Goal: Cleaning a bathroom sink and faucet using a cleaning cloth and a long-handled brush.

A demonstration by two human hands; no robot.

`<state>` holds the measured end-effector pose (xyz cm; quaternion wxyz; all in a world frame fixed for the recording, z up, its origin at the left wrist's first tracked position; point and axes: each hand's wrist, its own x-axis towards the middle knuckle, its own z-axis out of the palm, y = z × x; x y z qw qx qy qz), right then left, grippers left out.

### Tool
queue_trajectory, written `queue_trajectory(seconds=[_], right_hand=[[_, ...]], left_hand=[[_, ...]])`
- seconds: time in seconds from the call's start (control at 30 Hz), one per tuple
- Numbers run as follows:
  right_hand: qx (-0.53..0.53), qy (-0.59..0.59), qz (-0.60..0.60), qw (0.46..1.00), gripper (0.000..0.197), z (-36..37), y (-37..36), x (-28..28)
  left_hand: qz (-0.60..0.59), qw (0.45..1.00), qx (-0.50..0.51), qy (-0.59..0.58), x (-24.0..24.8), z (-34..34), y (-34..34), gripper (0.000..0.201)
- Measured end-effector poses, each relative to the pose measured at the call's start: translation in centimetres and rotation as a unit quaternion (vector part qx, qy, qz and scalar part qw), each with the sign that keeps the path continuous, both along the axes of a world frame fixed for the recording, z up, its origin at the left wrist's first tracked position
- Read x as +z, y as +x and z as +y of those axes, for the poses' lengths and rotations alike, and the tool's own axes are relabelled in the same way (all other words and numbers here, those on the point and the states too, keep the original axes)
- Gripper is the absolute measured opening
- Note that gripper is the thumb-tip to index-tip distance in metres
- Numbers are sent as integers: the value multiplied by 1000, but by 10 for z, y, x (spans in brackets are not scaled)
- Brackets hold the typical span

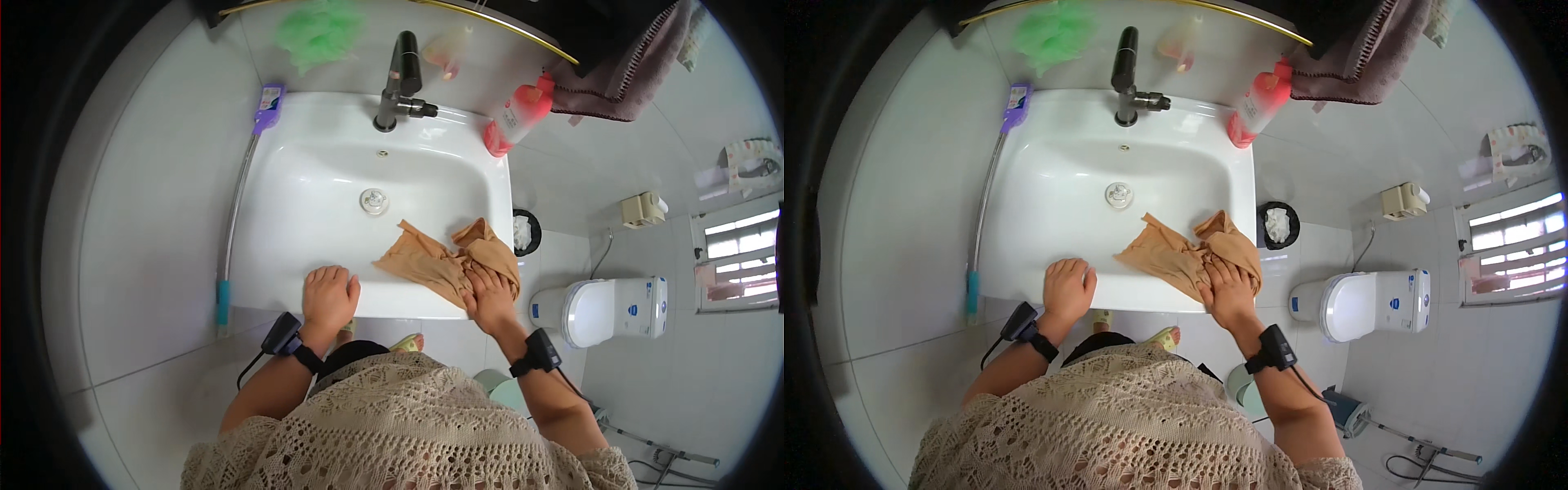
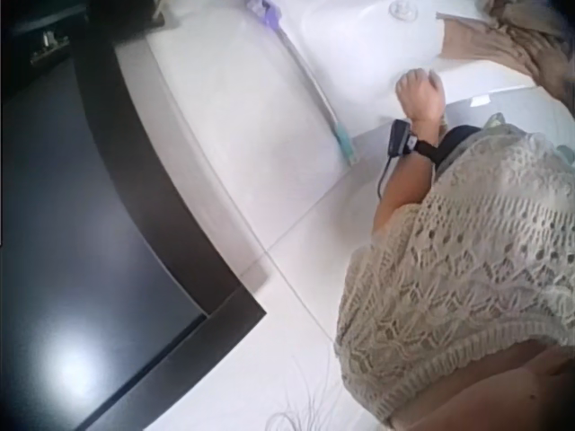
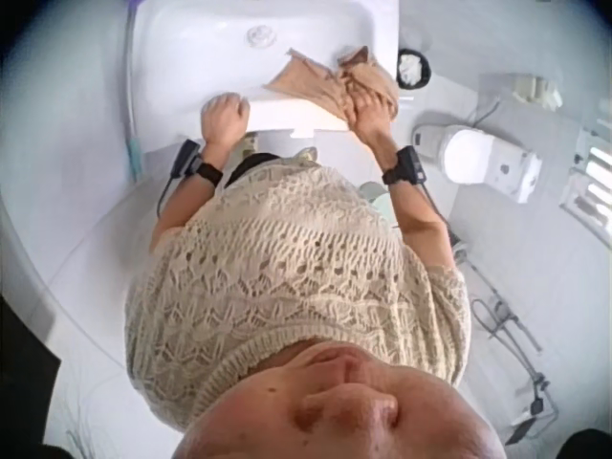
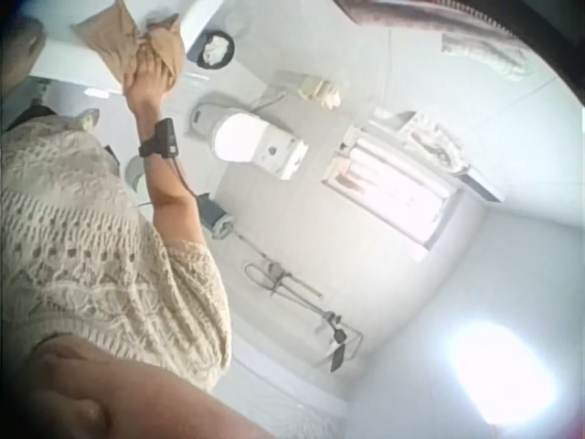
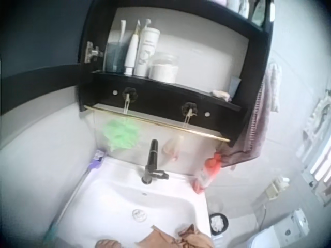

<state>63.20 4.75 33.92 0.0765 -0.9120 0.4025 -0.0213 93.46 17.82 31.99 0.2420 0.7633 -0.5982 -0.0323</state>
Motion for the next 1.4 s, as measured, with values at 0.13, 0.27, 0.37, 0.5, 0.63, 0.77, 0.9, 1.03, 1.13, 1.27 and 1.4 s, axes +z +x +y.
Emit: queue_trajectory(seconds=[0.13, 0.27, 0.37, 0.5, 0.63, 0.77, 0.9, 1.03, 1.13, 1.27, 1.4], right_hand=[[10, 100, -16, 995, 51, 26, 56, -15], [54, 284, -12, 957, 53, 36, 142, 13], [162, 145, -145, 965, 52, 57, 162, -17], [91, 213, -181, 956, 37, 45, 130, -11], [7, 17, -17, 1000, 23, -34, 61, -16], [-256, 54, -132, 956, 24, -121, 68, -17], [-475, 411, -622, 468, 22, -177, 138, -16], [-408, 475, -666, 406, 17, -226, 169, -60], [-531, 366, -684, 341, 21, -229, 232, -72], [-556, 402, -627, 368, 20, -182, 320, -59], [-521, 465, -614, 369, 13, -182, 367, -109]], left_hand=[[10, 998, -5, 54, 1, 4, 1, 17], [16, 999, -8, -31, 2, 9, -1, 28], [39, 998, -21, -52, 6, 7, 0, 35], [116, 990, 27, -79, -2, 18, 15, 29], [42, 997, 60, -16, -2, 29, 39, 21], [13, 999, 38, -34, 5, 21, 34, 18], [29, 998, 49, -24, 9, 27, 38, 16], [36, 999, 24, -31, 8, 17, 32, 13], [37, 999, 20, -34, 6, 13, 31, 13], [24, 999, 30, -25, 12, 25, 38, 13], [30, 999, 10, -23, 14, 11, 32, 13]])
